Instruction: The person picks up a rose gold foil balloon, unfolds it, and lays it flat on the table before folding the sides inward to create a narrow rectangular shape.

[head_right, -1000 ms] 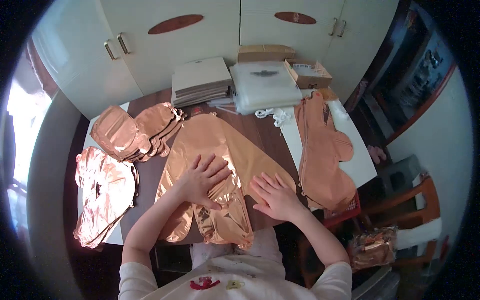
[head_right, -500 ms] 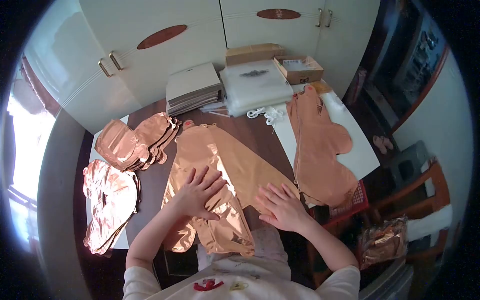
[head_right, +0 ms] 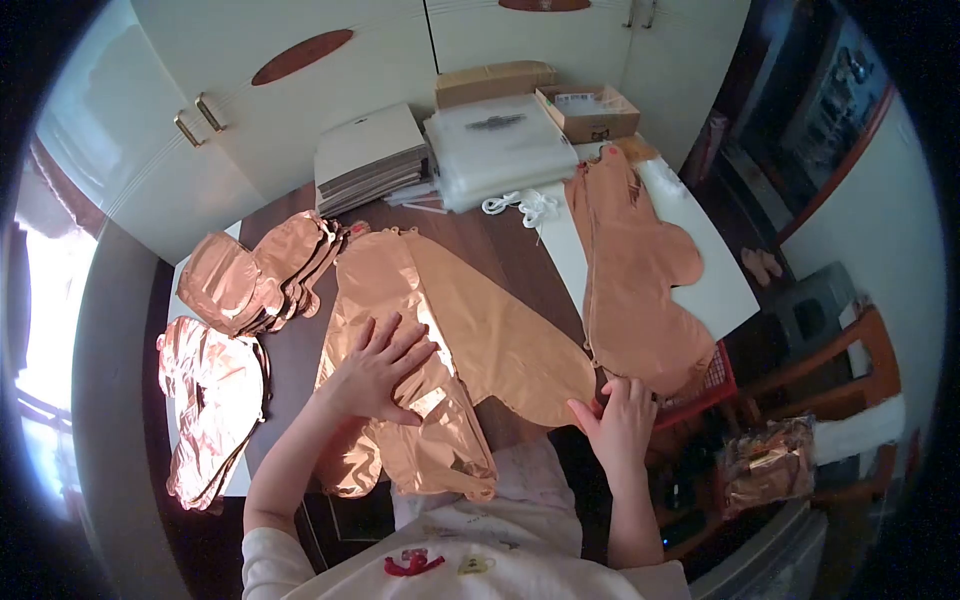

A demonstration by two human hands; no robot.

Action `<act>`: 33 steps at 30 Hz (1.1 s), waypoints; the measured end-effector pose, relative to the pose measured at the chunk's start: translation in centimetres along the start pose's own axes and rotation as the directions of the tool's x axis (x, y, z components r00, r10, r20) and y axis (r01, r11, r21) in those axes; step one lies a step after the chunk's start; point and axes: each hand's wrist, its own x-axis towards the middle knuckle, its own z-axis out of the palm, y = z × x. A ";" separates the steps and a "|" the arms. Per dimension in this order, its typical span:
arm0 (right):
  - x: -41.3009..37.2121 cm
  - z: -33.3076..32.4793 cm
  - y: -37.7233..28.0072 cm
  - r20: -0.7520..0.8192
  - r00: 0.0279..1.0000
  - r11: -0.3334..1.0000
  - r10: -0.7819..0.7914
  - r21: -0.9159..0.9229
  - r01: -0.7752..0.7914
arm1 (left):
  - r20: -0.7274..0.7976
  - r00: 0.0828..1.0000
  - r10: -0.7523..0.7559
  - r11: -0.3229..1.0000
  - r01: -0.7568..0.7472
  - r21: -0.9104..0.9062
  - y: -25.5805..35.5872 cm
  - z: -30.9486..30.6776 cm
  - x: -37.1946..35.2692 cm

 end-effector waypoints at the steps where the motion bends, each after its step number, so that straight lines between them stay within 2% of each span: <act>1: 0.0 0.1 0.1 -0.003 1.000 1.000 -0.015 0.024 0.015 | 0.000 1.000 0.001 1.000 -0.001 0.002 0.0 0.0 0.0; 5: 0.5 -0.6 -0.9 0.014 0.997 0.996 -0.080 0.033 0.080 | -0.010 1.000 0.013 1.000 -0.013 -0.003 0.1 0.0 -0.1; 8: 0.7 -0.4 -3.4 -0.079 0.977 0.938 -0.198 0.275 0.212 | -0.017 1.000 0.010 1.000 -0.010 -0.012 0.4 0.0 -0.2; 9: 0.7 -0.5 -4.4 0.035 0.968 0.903 -0.248 0.370 0.218 | -0.023 1.000 0.009 1.000 -0.009 -0.018 0.5 -0.1 -0.3; 10: 0.4 -0.3 -5.5 0.141 0.963 0.869 -0.231 0.474 0.139 | -0.029 1.000 0.011 1.000 -0.011 -0.023 0.6 -0.3 -0.3; 12: 0.3 0.3 -7.3 0.112 0.905 0.824 -0.410 0.471 0.315 | -0.029 1.000 0.012 1.000 -0.013 -0.016 0.6 -0.6 -0.4; 15: 0.0 0.6 -9.0 0.160 0.858 0.819 -0.488 0.425 0.387 | -0.020 1.000 0.009 1.000 -0.009 0.020 0.4 -0.3 -1.4; 17: -0.4 1.3 -9.6 0.107 0.855 0.807 -0.508 0.407 0.428 | -0.029 0.999 0.023 0.998 -0.021 0.053 0.1 0.5 -2.1; 19: -0.7 1.5 -10.0 0.064 0.846 0.791 -0.529 0.398 0.464 | -0.037 0.999 -0.020 1.000 0.020 0.010 0.4 0.4 -2.2; 25: -0.9 1.5 -10.5 0.086 0.846 0.790 -0.527 0.417 0.450 | -0.066 0.996 -0.054 0.998 0.055 0.010 1.2 0.6 -1.9; 28: -0.9 1.3 -10.7 0.154 0.847 0.818 -0.508 0.394 0.419 | -0.084 0.995 -0.058 0.998 0.057 -0.012 1.4 0.5 -1.8; 31: -1.1 2.0 -10.5 0.198 0.870 0.831 -0.452 0.447 0.330 | -0.099 0.993 -0.063 0.998 0.062 -0.010 1.5 0.7 -1.7; 33: -1.4 1.3 -10.5 0.237 0.898 0.813 -0.372 0.550 0.191 | -0.084 0.994 -0.074 0.997 0.074 0.000 1.5 0.7 -1.7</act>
